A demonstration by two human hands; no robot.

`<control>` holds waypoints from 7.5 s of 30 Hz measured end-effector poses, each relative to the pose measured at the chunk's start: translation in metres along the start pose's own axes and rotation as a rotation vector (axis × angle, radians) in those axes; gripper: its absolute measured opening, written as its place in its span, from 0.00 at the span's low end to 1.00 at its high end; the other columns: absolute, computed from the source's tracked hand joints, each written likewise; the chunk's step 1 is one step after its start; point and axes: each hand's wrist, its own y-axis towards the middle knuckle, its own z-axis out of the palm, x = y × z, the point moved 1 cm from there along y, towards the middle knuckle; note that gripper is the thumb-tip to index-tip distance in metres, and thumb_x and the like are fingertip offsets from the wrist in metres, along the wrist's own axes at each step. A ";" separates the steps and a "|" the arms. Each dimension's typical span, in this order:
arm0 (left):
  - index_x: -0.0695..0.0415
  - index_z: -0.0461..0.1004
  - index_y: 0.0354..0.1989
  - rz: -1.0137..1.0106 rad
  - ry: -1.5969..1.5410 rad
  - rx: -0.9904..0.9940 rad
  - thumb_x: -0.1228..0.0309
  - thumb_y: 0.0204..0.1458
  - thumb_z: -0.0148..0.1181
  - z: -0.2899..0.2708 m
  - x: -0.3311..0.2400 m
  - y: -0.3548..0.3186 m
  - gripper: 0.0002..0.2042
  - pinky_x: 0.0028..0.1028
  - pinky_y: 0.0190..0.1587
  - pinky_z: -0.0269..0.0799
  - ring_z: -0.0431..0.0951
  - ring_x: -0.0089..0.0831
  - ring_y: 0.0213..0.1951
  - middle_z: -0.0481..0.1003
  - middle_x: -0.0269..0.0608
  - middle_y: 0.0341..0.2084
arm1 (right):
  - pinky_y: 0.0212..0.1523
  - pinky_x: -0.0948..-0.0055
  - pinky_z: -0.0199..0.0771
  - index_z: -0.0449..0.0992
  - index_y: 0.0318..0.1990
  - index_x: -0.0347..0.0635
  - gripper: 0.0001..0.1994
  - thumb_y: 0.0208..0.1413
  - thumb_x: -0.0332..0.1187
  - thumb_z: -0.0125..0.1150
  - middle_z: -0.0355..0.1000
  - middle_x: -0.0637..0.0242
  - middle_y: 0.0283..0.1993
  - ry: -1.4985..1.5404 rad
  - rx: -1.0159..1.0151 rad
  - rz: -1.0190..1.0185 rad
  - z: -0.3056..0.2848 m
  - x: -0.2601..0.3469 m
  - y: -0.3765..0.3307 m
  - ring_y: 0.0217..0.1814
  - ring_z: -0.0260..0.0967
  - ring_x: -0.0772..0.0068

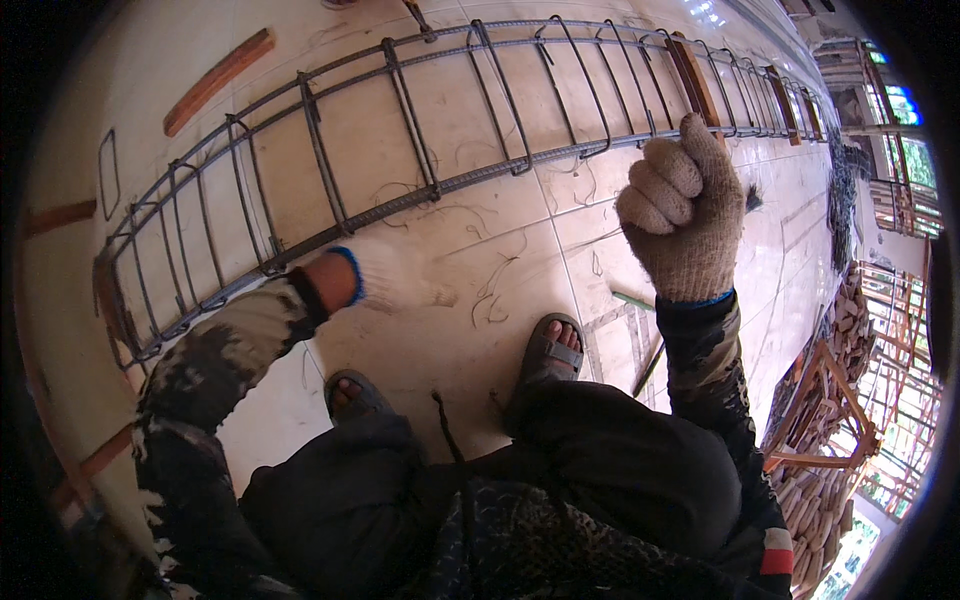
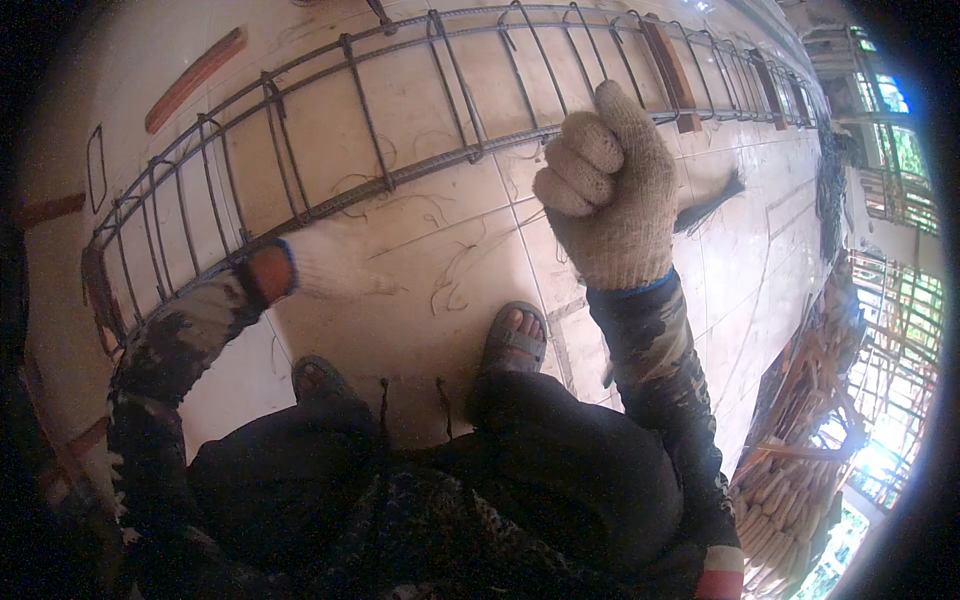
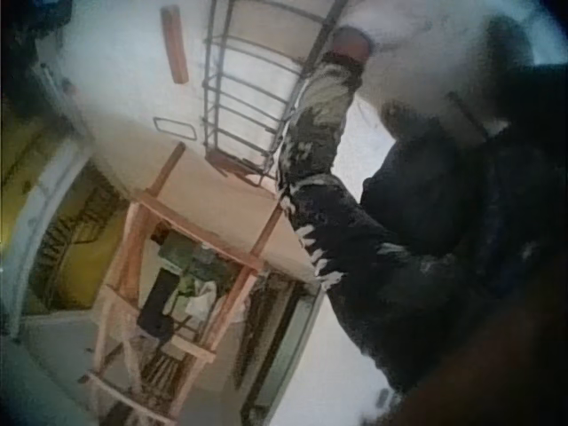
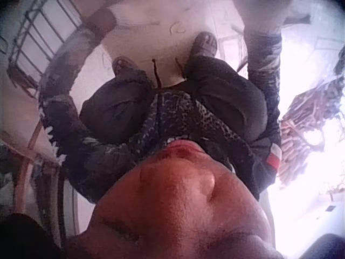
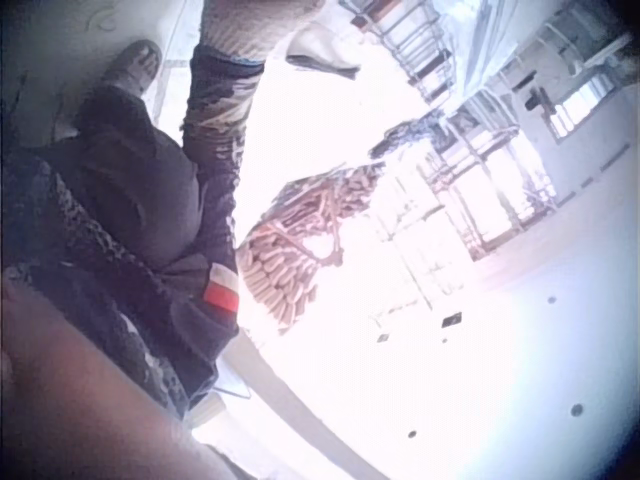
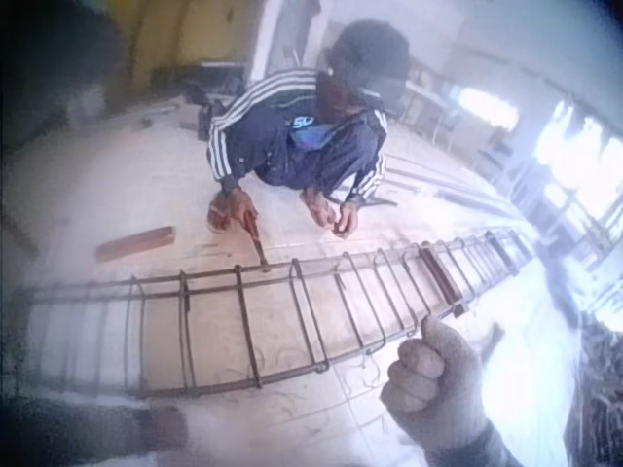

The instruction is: The person sits on the floor and uses pliers to twist and secure wire ties around a metal frame structure. They repeatedly pick up wire ties, wrap them around frame intersections, and tighten them with pliers. A second person works nearby on the same frame.

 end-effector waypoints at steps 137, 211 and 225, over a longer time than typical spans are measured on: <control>0.56 0.80 0.43 0.147 -0.092 0.030 0.54 0.67 0.53 0.075 -0.075 0.109 0.18 0.56 0.45 0.73 0.80 0.62 0.41 0.80 0.60 0.34 | 0.55 0.53 0.79 0.73 0.65 0.39 0.27 0.57 0.34 0.68 0.75 0.44 0.58 -1.790 0.083 -0.326 -0.143 -0.026 -0.090 0.61 0.74 0.39; 0.55 0.86 0.43 0.168 0.102 -1.092 0.73 0.52 0.73 0.032 -0.041 0.179 0.10 0.43 0.52 0.75 0.80 0.47 0.48 0.82 0.44 0.42 | 0.40 0.56 0.79 0.88 0.39 0.40 0.20 0.49 0.48 0.76 0.85 0.56 0.37 -1.938 0.856 0.610 -0.211 -0.069 0.234 0.38 0.81 0.59; 0.58 0.85 0.42 -0.254 -0.073 -0.977 0.56 0.52 0.74 0.016 -0.048 0.184 0.18 0.42 0.41 0.78 0.85 0.50 0.37 0.85 0.49 0.32 | 0.41 0.55 0.80 0.87 0.40 0.42 0.15 0.50 0.42 0.73 0.83 0.57 0.36 -1.924 0.686 0.522 -0.221 -0.081 0.231 0.40 0.81 0.56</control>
